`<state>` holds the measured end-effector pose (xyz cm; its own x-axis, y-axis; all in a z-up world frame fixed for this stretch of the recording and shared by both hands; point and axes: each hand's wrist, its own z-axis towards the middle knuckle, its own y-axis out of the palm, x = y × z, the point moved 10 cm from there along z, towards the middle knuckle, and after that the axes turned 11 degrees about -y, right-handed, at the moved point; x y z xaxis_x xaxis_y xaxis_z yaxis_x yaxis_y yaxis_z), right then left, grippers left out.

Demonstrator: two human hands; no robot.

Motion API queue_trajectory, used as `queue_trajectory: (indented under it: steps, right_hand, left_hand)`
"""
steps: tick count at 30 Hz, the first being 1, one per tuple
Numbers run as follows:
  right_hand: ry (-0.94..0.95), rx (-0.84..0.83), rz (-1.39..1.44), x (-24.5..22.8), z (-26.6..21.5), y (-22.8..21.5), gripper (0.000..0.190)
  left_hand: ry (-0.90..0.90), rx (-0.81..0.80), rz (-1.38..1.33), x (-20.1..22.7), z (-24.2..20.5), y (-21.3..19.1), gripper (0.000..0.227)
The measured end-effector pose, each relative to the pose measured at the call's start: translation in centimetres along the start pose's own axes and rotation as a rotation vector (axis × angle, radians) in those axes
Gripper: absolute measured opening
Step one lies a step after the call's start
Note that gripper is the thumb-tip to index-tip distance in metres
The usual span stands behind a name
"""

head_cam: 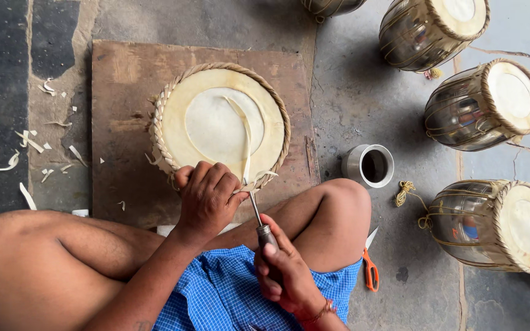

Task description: The person is repairing a traditional drum by weaving a white strip around the drumhead's edge. They use a tool to push the strip through the existing rope and a mallet to tighten it. Several finished drums are visible nearby.

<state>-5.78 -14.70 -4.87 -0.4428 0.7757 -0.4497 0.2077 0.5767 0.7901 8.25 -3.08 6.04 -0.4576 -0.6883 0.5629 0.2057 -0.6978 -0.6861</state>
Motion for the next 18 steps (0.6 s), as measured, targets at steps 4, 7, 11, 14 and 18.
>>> queue_trajectory:
  steps: [4,7,11,14,18]
  right_hand:
    - [0.039,-0.155,0.286,1.8,0.6,1.7,0.056]
    - [-0.198,-0.001,-0.351,0.0,1.7,-0.5,0.061]
    - [-0.233,0.026,-0.587,-0.8,1.6,-0.7,0.059]
    - [-0.230,0.022,-0.634,-1.4,1.3,-0.9,0.057]
    - [-0.278,-0.013,-0.746,-2.6,1.4,-1.1,0.054]
  left_hand:
    - [-0.016,-0.041,-0.037,-0.5,-0.6,-0.2,0.024]
    - [0.069,-0.028,-0.086,-0.3,-0.8,-1.1,0.024]
    - [0.126,-0.102,-0.073,-0.2,-1.0,-0.7,0.011]
    - [0.170,-0.086,-0.033,0.4,-1.5,-0.5,0.008]
    - [0.098,-0.171,-0.135,-0.1,-1.0,-0.7,0.010]
